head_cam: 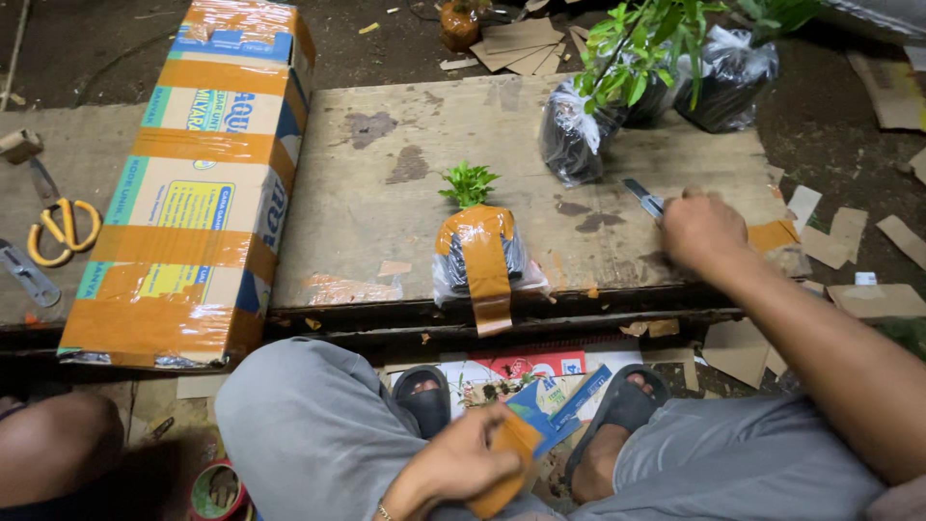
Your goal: The person sits on the floor and wraps brown packing tape around the plastic-wrapped root ball of potted seedlings, tearing tape strips by hand and pressing the tape around each pot. They place each finished plant on the bench and pick up the next wrapped seedling to tape.
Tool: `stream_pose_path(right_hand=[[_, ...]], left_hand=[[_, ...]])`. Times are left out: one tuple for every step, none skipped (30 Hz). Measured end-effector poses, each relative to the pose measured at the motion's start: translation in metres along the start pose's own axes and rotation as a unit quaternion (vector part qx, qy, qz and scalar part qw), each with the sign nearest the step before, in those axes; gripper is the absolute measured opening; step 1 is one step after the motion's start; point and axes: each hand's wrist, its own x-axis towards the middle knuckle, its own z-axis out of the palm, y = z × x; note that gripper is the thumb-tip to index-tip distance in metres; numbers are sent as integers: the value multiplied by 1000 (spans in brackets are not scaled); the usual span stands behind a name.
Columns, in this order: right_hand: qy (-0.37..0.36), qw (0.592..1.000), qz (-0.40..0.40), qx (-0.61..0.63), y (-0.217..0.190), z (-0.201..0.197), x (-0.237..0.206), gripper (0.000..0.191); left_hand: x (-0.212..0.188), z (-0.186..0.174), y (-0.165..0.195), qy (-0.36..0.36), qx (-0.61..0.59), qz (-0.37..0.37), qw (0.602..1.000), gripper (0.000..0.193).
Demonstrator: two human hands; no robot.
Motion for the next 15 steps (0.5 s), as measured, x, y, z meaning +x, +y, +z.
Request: stream_pose_path(right_hand=[[-1, 999, -15, -43, -8, -4, -3, 38], [0, 996, -29, -86, -20, -8, -4, 46], [36, 996, -61, 53, -36, -10, -4, 51], [69, 975, -92, 191, -53, -12, -5, 56], [1, 961, -42, 272, -72, -13, -7, 64], [-68, 935, 6, 349, -87, -15, -9, 72], [-64, 901, -33, 427, -107, -16, -6, 86], [-63, 859, -70, 503, -127, -17, -4, 102], [-73, 862, -61, 498, -140, -18, -5, 105], [-80, 864, -52, 494, -156, -21, -3, 108], [-88, 867, -44, 489, -171, -24, -2, 112], [-104, 854, -29, 508, -183, -26, -3, 102], [-120, 842, -13, 526, -193, -31, -5, 93], [-135, 830, 0, 542, -200, -36, -5, 84], [-161, 817, 5, 554, -205, -41, -3, 75]], left_hand=[[-7, -1, 8, -41, 44, 15, 998, 37], [-16, -5, 19, -81, 89, 31, 992, 38], [-24, -10, 32, -121, 134, 48, 982, 39], [-33, -15, 46, -153, 108, 54, 981, 43], [-43, -20, 60, -186, 83, 60, 977, 46], [-52, -26, 74, -217, 58, 66, 972, 50], [-63, -34, 88, -202, 63, 99, 972, 49], [-74, -42, 100, -186, 67, 130, 972, 48], [-84, -50, 111, -170, 73, 161, 969, 47], [-92, -57, 119, -111, 23, 142, 983, 46], [-98, -66, 125, -50, -27, 123, 991, 46], [-100, -76, 129, 23, -34, 156, 987, 50], [-96, -87, 132, 95, -41, 187, 977, 54], [-90, -98, 132, 117, -102, 253, 955, 54], [-87, -106, 129, 137, -162, 316, 925, 55]])
